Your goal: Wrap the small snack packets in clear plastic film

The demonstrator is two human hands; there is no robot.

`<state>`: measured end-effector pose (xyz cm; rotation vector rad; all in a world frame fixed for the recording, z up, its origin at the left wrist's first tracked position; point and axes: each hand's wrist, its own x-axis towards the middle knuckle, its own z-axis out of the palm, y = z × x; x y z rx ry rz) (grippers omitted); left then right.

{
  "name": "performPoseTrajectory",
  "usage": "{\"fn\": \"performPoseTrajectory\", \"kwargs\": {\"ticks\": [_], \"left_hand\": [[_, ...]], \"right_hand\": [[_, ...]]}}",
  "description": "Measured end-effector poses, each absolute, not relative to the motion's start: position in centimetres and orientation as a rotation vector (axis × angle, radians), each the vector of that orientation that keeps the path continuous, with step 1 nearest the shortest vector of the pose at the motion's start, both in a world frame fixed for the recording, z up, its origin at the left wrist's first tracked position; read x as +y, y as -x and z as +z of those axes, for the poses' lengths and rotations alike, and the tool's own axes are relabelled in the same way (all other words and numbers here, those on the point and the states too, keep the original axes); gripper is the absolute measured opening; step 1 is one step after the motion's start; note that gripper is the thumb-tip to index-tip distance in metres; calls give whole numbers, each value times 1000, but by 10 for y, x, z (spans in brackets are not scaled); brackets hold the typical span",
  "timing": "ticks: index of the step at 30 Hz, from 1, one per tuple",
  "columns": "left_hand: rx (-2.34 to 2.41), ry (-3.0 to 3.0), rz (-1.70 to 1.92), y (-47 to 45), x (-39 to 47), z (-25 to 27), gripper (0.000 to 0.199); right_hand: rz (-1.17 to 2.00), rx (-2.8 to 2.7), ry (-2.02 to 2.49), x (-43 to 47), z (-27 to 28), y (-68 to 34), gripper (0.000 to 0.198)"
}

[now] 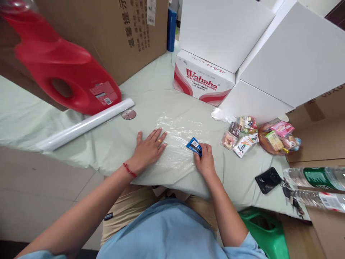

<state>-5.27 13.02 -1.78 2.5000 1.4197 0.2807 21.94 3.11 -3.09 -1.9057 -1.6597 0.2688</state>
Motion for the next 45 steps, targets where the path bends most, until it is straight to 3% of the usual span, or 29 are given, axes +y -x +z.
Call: {"fn": "performPoseTrajectory", "kwargs": {"ticks": [6, 13, 21, 25, 27, 30, 33, 35, 39, 43, 45], "left_hand": [[1396, -2540, 362, 56, 129, -25, 65], [1391, -2518, 345, 55, 128, -26, 70], [1380, -2520, 355, 56, 129, -23, 76], [1472, -2499, 399, 58, 126, -18, 78], [1618, -2423, 464, 60, 120, -17, 72], [1767, -2295, 569, 59, 111, -18, 45], [1696, -2230, 645, 56, 104, -18, 18], [1617, -2151, 658, 52, 102, -16, 14], [1646, -1930, 599, 41, 100, -8, 18], [1821, -1889, 505, 29, 100, 0, 52], [1843, -1918, 362, 26, 102, 2, 55]], "right_hand": [[395, -1622, 1977, 27, -28, -256, 46], [229, -1475, 2123, 41, -8, -302, 45], [383, -1959, 1709, 77, 8, -224, 44], [375, -2072, 1776, 78, -6, -205, 44], [347, -2031, 1840, 75, -13, -206, 44], [317, -1988, 1876, 70, -19, -209, 45], [312, -1974, 1881, 68, -21, -210, 45], [324, -1974, 1883, 69, -21, -209, 45], [352, -1979, 1872, 71, -20, -210, 45], [360, -1956, 1873, 72, -20, -209, 47], [359, -1941, 1889, 71, -20, -209, 47]]}}
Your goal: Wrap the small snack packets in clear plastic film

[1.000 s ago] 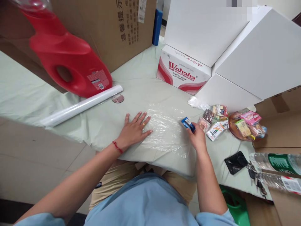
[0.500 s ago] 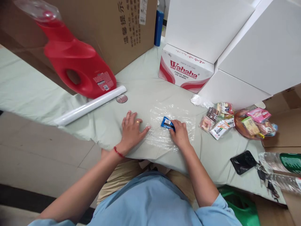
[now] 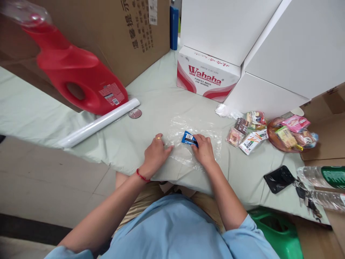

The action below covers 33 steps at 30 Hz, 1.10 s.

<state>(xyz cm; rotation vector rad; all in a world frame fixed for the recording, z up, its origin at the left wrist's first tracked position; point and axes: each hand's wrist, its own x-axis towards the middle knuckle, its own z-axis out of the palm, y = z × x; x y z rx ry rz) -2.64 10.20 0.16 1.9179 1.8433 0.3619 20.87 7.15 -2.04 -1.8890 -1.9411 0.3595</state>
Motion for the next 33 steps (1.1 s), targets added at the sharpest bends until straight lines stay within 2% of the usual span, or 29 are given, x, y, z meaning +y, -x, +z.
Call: {"fn": "performPoseTrajectory", "kwargs": {"ticks": [4, 8, 11, 15, 18, 20, 30, 33], "left_hand": [[1759, -1925, 187, 32, 106, 3, 15], [1630, -1923, 470, 37, 108, 7, 7], [1553, -1794, 648, 33, 107, 10, 7], [1535, -1555, 655, 26, 110, 8, 8], [1494, -1430, 670, 26, 114, 1, 34], [1421, -1320, 693, 29, 118, -4, 44], [1387, -1249, 683, 43, 127, -12, 24], [1332, -1078, 746, 36, 127, -9, 34]], "right_hand": [[368, -1931, 1892, 72, -20, -210, 48], [380, -1931, 1888, 73, -20, -213, 48], [368, -1915, 1915, 74, -22, -213, 48], [372, -1905, 1925, 75, -20, -212, 48], [376, -1910, 1931, 75, -18, -212, 49], [363, -1915, 1932, 75, -17, -212, 49], [343, -1878, 1910, 77, -21, -214, 47], [307, -1836, 1936, 80, -25, -211, 47]]}}
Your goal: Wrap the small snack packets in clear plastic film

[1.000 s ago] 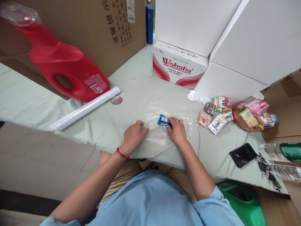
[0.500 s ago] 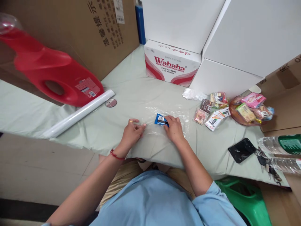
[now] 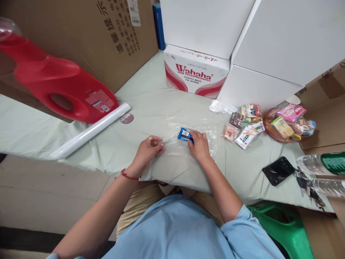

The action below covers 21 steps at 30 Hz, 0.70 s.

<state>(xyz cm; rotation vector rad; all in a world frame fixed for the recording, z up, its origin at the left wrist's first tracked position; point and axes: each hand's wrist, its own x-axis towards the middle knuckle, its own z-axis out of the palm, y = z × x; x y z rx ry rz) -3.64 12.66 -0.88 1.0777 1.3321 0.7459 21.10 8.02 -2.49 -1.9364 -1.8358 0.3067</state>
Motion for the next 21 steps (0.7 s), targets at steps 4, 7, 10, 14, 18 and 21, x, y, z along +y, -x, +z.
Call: {"fn": "performPoseTrajectory", "kwargs": {"ticks": [4, 7, 10, 14, 18, 21], "left_hand": [[1301, -966, 833, 23, 130, -1, 60], [1317, -937, 876, 17, 137, 3, 57], [1288, -965, 961, 18, 146, 1, 54], [1311, -1057, 1063, 28, 152, -4, 50], [1487, -1116, 775, 28, 155, 2, 29], [1487, -1224, 432, 16, 164, 13, 57]], "right_hand": [[275, -1802, 1959, 84, -30, -208, 47], [260, -1800, 1965, 85, -33, -209, 47], [245, -1789, 1970, 84, -35, -213, 46], [216, -1743, 2001, 84, -36, -216, 46], [194, -1722, 2009, 85, -36, -213, 46], [179, -1741, 1979, 86, -39, -211, 46]]}}
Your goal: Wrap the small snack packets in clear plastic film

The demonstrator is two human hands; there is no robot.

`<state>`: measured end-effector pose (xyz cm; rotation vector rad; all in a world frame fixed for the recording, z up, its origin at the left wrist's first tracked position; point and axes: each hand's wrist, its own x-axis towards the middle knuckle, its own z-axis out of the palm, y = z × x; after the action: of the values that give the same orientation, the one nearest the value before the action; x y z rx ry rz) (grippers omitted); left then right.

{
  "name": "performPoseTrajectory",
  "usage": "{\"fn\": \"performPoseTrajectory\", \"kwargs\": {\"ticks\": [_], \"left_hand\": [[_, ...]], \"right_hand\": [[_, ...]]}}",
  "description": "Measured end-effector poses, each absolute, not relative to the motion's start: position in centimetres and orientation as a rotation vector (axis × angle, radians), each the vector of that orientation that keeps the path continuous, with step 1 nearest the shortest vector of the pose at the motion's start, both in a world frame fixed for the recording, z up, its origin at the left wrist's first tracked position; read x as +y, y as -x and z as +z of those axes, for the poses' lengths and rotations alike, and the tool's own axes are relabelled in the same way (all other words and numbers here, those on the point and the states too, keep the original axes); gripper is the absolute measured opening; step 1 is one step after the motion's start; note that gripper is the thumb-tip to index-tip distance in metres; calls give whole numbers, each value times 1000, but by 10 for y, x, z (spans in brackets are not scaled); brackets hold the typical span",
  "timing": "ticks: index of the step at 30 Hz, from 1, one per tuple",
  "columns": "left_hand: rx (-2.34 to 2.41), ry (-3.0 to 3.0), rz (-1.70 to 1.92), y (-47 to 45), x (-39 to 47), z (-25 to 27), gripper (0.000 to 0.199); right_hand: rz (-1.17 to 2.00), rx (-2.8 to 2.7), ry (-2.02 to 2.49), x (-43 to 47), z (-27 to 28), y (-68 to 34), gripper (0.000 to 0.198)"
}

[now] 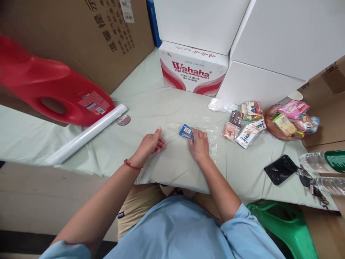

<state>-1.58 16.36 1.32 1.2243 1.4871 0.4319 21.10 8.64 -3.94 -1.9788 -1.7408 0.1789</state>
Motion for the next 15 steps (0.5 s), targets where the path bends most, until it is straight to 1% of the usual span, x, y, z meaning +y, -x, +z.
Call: {"fn": "performPoseTrajectory", "kwargs": {"ticks": [1, 2, 4, 5, 7, 9, 11, 13, 15], "left_hand": [[1502, -1297, 402, 10, 168, 17, 61], [1530, -1392, 426, 5, 174, 22, 61], [1531, -1666, 564, -7, 184, 29, 53], [1464, -1832, 623, -13, 189, 31, 52], [1180, -2157, 634, -25, 195, 34, 64], [871, -2373, 514, -38, 199, 35, 80], [710, -2450, 371, -49, 204, 33, 88], [687, -2462, 299, -56, 211, 31, 84], [714, -2459, 303, -56, 219, 30, 65]], "right_hand": [[176, -1748, 1963, 86, -41, -211, 45], [175, -1752, 1951, 86, -43, -211, 45], [178, -1757, 1944, 86, -46, -212, 45], [182, -1757, 1949, 85, -48, -212, 46], [192, -1755, 1960, 85, -49, -212, 47], [201, -1751, 1955, 84, -50, -211, 47], [199, -1740, 1948, 84, -48, -210, 46], [188, -1725, 1960, 84, -46, -210, 45], [183, -1714, 1978, 83, -44, -210, 45]]}}
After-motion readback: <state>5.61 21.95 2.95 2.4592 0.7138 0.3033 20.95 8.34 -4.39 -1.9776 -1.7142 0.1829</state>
